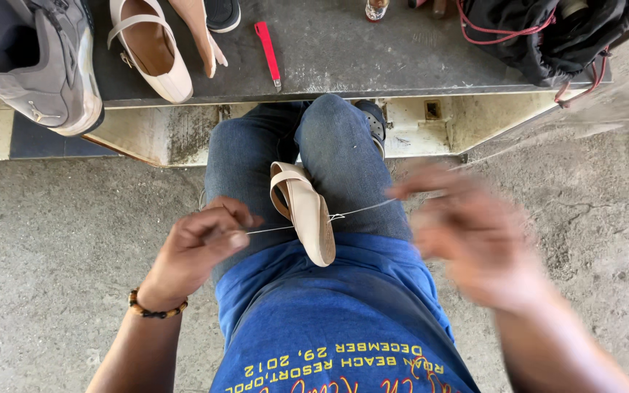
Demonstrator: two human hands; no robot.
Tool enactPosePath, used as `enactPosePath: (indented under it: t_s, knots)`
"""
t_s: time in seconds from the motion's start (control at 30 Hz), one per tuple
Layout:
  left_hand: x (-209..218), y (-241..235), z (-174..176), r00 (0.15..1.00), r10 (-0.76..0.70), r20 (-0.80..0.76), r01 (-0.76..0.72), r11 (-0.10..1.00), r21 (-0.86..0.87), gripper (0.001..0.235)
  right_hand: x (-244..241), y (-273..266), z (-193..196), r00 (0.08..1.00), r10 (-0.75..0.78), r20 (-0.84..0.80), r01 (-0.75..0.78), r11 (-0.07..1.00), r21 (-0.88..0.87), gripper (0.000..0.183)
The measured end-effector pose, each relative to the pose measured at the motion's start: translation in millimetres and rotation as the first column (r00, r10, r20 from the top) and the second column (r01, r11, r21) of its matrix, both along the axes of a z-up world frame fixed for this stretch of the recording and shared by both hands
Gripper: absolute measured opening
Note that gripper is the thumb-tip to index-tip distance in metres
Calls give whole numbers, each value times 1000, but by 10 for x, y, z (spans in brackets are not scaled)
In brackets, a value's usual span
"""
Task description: The person sews a beige shoe using a needle and thread while seated. They repeatedly insert the needle through the shoe's upper and pull the thread tight, adjusting the shoe's position as needed.
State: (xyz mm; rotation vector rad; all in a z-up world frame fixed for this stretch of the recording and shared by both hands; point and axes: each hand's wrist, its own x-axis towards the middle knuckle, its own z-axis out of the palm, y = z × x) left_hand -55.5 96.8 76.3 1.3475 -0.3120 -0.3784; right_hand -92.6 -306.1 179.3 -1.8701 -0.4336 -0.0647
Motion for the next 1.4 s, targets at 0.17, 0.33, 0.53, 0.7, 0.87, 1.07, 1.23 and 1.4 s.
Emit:
enactPosePath:
  t_s: [0.17, 0.33, 0.53, 0.7, 0.87, 1.07, 1.23, 1.4]
  knots:
    - [-55, -135, 152, 991, -114, -75, 75, 916, -394, 15, 178, 524, -833, 985, -28, -172, 1, 988, -155, 20]
    - [16, -440, -148, 1000, 15, -27, -11, 991, 133, 28, 98, 446, -391, 780, 541, -315, -18, 523, 852, 39]
    - [153, -818, 21, 995, -91, 46, 52, 840, 541, 26, 184, 552, -213, 944, -225, -242, 37, 800, -599, 60]
    - [198, -700, -6, 970, -119, 209, -35, 791, 611, 39, 200, 620, -270, 966, -255, -36, 180, 771, -611, 65]
    - [249, -487, -277, 952, -45, 303, -185, 703, 686, 38, 182, 641, -398, 975, -219, -38, 151, 775, -614, 57]
    - [301, -231, -711, 964, 159, 215, -267, 625, 734, 48, 204, 653, -583, 977, -193, -88, 80, 720, -689, 53]
    - [327, -118, -765, 950, 265, 166, -297, 604, 740, 49, 218, 625, -559, 985, -144, -91, 45, 733, -679, 44]
    - [189, -92, -574, 963, 266, 43, -248, 811, 529, 20, 168, 434, -436, 948, -183, -261, 103, 950, -294, 25]
